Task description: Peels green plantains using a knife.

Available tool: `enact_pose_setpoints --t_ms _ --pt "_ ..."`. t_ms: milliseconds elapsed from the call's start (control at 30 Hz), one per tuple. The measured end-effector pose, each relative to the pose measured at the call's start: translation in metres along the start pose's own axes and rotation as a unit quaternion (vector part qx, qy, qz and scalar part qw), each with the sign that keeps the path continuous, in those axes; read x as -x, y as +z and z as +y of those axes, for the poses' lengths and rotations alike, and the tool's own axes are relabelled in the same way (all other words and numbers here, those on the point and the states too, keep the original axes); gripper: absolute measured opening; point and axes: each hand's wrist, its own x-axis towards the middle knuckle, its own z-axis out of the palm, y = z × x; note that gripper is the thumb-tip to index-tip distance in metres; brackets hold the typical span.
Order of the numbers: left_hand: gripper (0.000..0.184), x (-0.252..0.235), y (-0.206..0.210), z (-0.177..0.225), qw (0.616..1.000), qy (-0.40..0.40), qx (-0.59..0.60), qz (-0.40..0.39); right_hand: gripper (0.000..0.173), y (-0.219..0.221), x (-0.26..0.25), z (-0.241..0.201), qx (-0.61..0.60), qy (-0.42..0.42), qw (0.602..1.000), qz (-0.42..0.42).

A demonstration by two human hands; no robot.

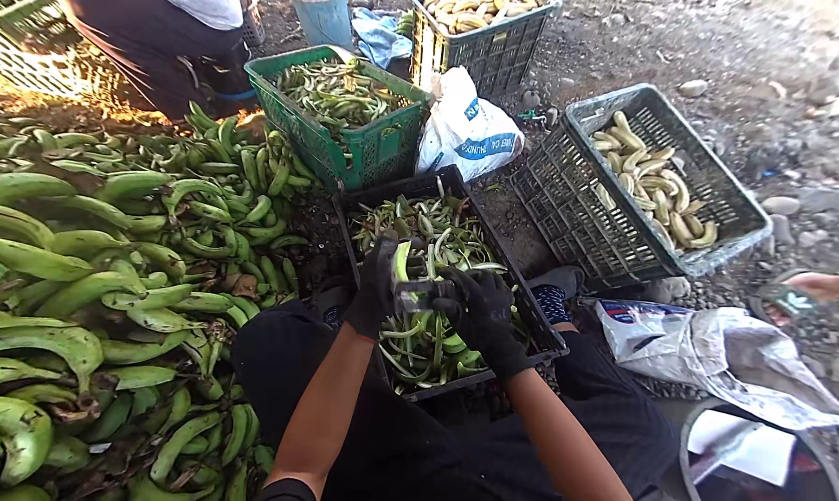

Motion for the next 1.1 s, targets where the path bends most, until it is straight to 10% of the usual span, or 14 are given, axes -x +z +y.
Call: enact_pose_setpoints --t_ms 167,400,600,700,767,900,967,1033,1100 --pt "0.050 0.004 0.003 -0.007 0.975 0.140 -0.170 0.033 0.070 0.001 -0.025 -0.014 -0.082 0.175 0.969 -0.154" --pt "0.052 -0.016 -0.003 0.000 0.912 0.211 -0.346 0.063 0.054 -0.016 -0.054 0.005 -0.166 0.239 0.947 -0.132" --pt "0.057 -0.006 -0.030 -0.012 0.728 -0.032 -0.684 -0.041 0.054 -0.061 -0.006 0.086 -0.143 0.275 0.950 -0.041" --pt "0.053 -0.008 -0.019 -0.023 0.615 -0.148 -0.746 -0.207 0.077 -0.067 0.063 0.121 -0.398 0.343 0.851 -0.002" --pt "0.047 -0.014 0.014 -0.017 0.658 -0.137 -0.696 -0.251 0.081 -0.061 0.105 0.126 -0.523 0.352 0.773 0.073" --pt "0.035 -0.041 0.109 0.012 0.951 -0.025 -0.187 -0.246 0.085 -0.038 0.151 0.111 -0.717 0.379 0.540 0.224" --pt "0.043 -0.043 0.158 0.032 0.957 -0.006 -0.034 -0.287 0.089 -0.039 0.156 0.106 -0.753 0.393 0.469 0.242" --pt "0.045 -0.035 0.177 0.035 0.935 0.063 -0.205 -0.283 0.094 -0.041 0.154 0.109 -0.764 0.400 0.442 0.248" --pt "0.053 -0.035 0.151 0.011 0.808 0.114 -0.520 -0.254 0.094 -0.039 0.155 0.113 -0.767 0.397 0.434 0.257"
